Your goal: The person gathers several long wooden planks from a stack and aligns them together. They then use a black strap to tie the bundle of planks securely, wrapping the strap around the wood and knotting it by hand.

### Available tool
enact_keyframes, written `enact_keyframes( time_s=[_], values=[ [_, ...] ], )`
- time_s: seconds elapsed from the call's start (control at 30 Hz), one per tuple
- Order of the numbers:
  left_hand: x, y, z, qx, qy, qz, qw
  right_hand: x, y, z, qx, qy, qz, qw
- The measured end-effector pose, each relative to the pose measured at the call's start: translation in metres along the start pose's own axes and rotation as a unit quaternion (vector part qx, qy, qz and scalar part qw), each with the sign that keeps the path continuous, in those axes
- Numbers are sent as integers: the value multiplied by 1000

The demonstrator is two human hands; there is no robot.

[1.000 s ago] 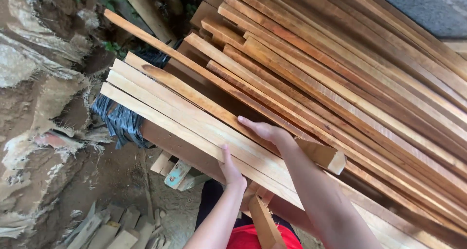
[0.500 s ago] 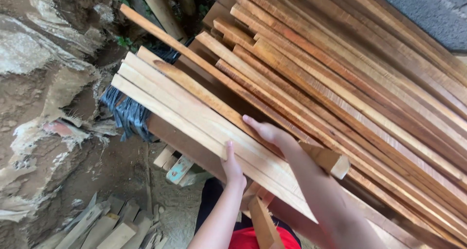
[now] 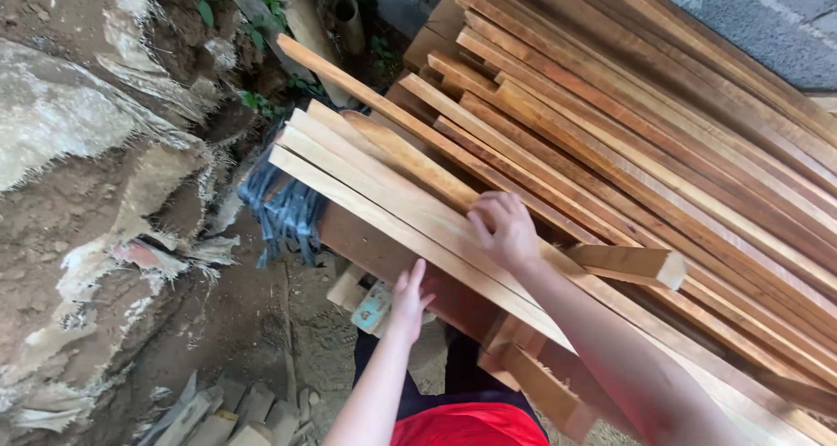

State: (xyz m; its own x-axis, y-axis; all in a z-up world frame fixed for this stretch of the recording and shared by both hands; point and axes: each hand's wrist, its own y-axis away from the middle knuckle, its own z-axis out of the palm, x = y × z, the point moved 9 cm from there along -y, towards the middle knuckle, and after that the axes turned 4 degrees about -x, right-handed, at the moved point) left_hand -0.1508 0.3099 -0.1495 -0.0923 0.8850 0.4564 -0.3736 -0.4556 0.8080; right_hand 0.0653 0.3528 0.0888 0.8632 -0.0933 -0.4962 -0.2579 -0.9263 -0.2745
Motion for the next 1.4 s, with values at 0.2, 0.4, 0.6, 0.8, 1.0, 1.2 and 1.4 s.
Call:
enact_keyframes(
  time_s=[0.2, 0.4, 0.6, 0.8, 1.0, 1.2, 1.4],
  values=[
    [80, -54, -172, 96, -147, 180, 968, -144, -12, 140, -273, -264, 70, 922],
    [232, -26, -199, 149, -344, 300, 877, -106, -11, 341, -160, -378, 357, 839],
    [267, -37, -187, 80, -428, 325, 839, -93, -15, 388, -142, -253, 424, 858],
    [254, -57, -189, 51, -421, 319, 848, -80, 1, 403, -132, -354, 347, 859],
    [265, -48, -174, 84, -459, 307, 830, -96, -4, 365, -143, -452, 397, 786],
    [273, -29, -153, 134, -608, 217, 752, -140, -10, 277, -335, -350, 453, 748],
    [270, -38, -146, 178, -631, 170, 735, -75, -2, 201, -320, -297, 304, 847]
  ],
)
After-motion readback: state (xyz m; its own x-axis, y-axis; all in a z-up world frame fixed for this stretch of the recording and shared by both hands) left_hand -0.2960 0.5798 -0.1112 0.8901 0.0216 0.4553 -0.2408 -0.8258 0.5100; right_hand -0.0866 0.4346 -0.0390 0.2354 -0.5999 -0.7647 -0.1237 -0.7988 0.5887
